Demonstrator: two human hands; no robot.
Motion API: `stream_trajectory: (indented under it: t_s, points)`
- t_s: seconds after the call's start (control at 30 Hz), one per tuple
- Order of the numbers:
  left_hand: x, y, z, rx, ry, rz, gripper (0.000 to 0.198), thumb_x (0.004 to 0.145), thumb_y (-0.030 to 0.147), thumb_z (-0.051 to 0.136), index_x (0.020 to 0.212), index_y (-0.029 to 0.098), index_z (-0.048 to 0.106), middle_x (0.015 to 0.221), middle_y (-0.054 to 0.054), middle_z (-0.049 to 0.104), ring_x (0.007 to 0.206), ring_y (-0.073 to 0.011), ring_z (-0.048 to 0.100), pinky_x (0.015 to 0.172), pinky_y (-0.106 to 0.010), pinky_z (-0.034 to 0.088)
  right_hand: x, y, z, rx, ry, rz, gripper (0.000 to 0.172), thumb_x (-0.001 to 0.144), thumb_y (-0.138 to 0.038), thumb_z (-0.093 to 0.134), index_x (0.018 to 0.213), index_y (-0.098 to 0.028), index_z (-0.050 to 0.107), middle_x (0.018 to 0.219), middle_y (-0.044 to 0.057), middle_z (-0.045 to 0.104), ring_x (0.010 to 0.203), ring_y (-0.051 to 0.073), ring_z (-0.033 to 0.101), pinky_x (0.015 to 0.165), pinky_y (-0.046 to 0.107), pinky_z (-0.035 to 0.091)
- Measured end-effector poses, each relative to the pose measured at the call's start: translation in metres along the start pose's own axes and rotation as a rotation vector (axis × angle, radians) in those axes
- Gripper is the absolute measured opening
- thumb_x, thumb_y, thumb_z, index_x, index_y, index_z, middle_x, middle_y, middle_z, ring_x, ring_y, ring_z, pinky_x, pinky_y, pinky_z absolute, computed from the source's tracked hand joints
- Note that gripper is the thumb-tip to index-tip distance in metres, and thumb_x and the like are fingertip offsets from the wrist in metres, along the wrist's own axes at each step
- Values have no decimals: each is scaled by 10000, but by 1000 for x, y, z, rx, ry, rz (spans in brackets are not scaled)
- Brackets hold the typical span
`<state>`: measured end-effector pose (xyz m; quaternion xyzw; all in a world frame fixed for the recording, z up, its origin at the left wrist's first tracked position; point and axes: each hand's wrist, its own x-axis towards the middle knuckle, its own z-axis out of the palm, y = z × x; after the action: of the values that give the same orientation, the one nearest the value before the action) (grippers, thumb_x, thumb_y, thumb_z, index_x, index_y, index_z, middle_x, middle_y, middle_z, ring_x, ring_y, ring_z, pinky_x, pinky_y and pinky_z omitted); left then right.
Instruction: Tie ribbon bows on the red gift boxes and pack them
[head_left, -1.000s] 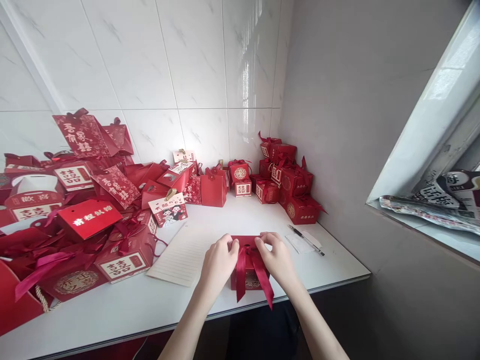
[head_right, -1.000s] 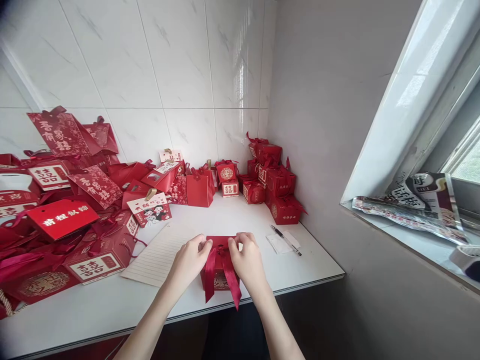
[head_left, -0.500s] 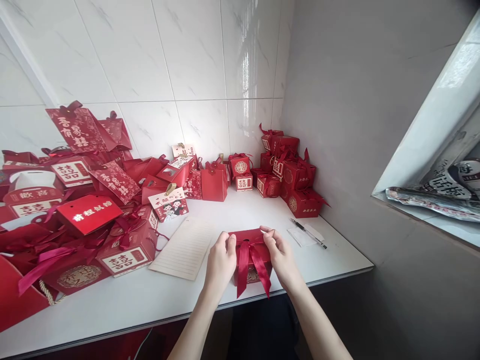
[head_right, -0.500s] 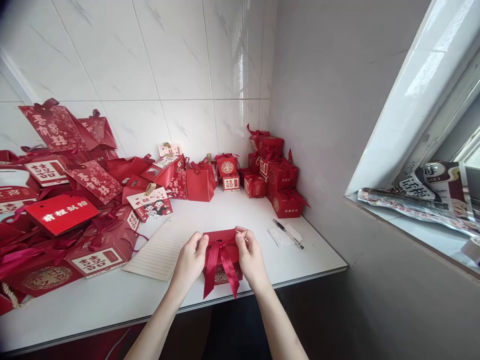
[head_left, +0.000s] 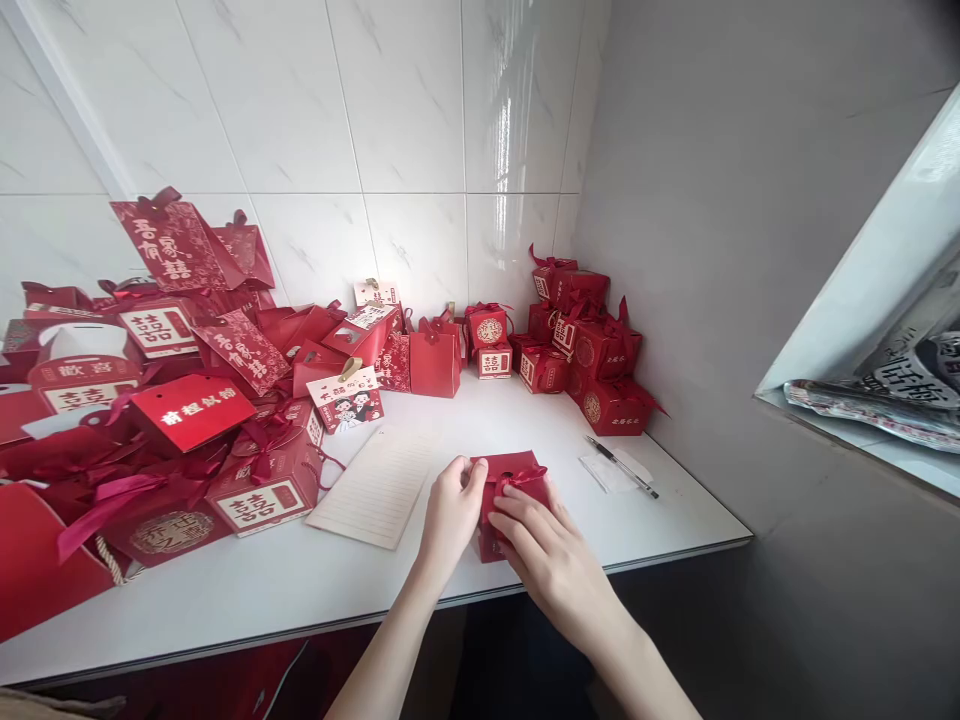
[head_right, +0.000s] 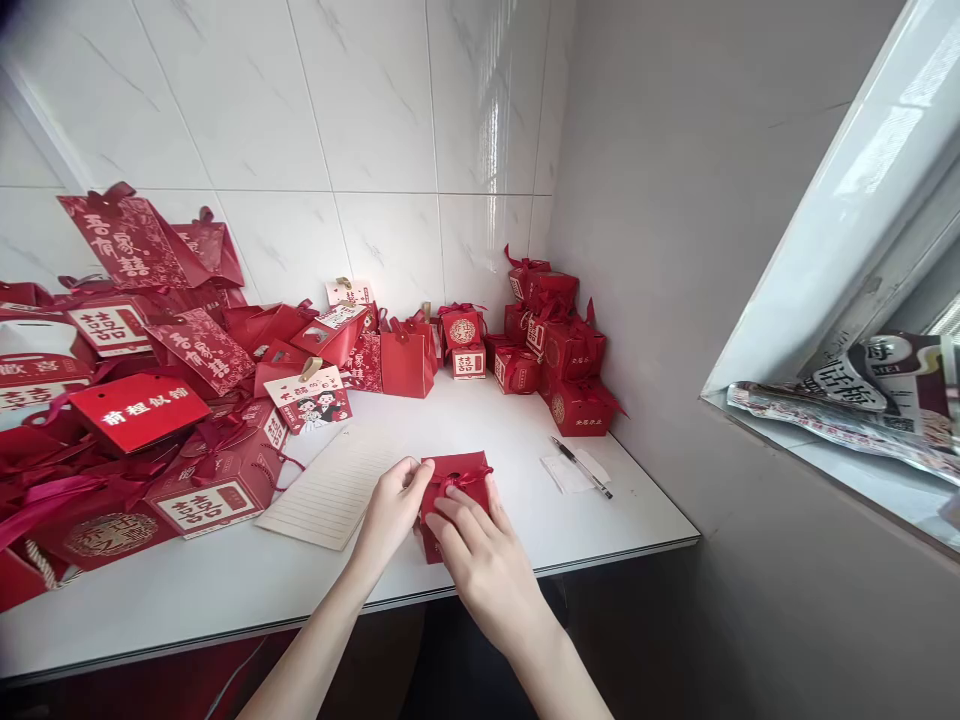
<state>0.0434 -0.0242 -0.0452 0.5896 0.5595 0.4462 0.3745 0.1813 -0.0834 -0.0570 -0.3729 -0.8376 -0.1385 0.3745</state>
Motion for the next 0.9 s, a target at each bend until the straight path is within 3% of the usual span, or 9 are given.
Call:
stream_trajectory:
  t_s: [0.17,0.4,0.5,0.63,0.8,0.9]
  points:
    - [2,-2,3,54,60,12,386,832,461,435,580,219,272,500,75,337,485,-103,335,490,-222,278,-10,3,3,57,196,-74,198,845,-19,536,1002,-113,611,946,68,706,992,187,637,1106,459,351]
    - [2,0,3,71,61,26,392,834,459,433,572,217,272,489,77,314,471,-97,308,464,-217,257,-19,-8,3,94,268,-107,157,833,-28,569,956,-102,635,882,70,715,871,170,658,1026,415,422]
    - [3,3,2,63,44,33,407,837,464,435,566,216,261,485,79,297,458,-90,309,444,-206,265,-21,-9,3,77,200,-102,168,833,-31,563,964,-116,624,874,64,714,869,169,666,1060,426,393]
    - [3,7,-1,-4,-65,-39,421,835,532,421,581,226,281,465,87,316,374,-93,367,367,-206,307,-22,-12,0,58,62,-117,198,842,-44,544,1004,-145,595,845,47,718,846,169,677,1090,467,365]
    - [0,12,-7,51,-139,-87,450,761,652,482,674,222,382,539,85,396,374,-89,421,343,-204,343,-29,-10,-14,96,92,-99,205,829,-65,553,996,-184,558,758,15,702,732,155,669,999,462,476]
    - [-5,15,-11,124,-180,-103,464,698,640,578,785,221,401,665,45,516,476,-113,517,362,-200,356,-34,5,-22,167,180,50,189,830,-94,551,973,-215,531,764,15,655,714,159,648,879,423,546]
